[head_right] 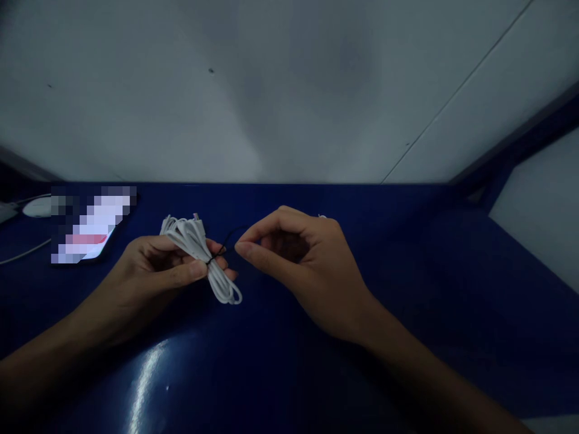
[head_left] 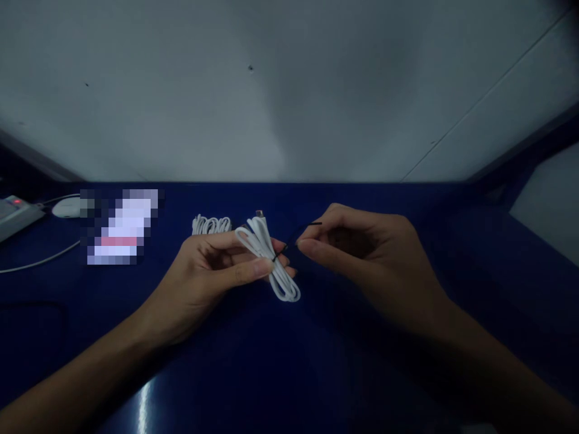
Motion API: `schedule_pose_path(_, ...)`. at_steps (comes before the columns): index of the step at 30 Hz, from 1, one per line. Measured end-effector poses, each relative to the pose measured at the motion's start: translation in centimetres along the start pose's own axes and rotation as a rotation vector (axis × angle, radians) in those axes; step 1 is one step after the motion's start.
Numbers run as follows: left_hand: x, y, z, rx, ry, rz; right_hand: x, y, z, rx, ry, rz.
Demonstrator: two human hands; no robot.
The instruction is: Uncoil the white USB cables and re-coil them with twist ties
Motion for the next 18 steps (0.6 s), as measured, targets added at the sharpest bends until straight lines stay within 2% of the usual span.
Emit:
schedule_pose_path(12, -0.05, 0.02, -0.25, 0.077, -0.017, 0.108, -0.26, 0.34, 0.04, -0.024, 0.021, 0.034)
schedule_pose_path(18, -0.02, 0.03, -0.37, 0.069, -0.038, 0.100, -0.21, 0.15, 0.19, -0.087, 0.102, 0.070)
Point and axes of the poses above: each hand's wrist, its own y-axis towards the middle knuckle, its own x-axis out of the back of the hand, z = x × y, the point moved 3 cm from there along y, towards the middle knuckle, and after that the axes turned 3 degrees about -z, right-handed, at the moved point
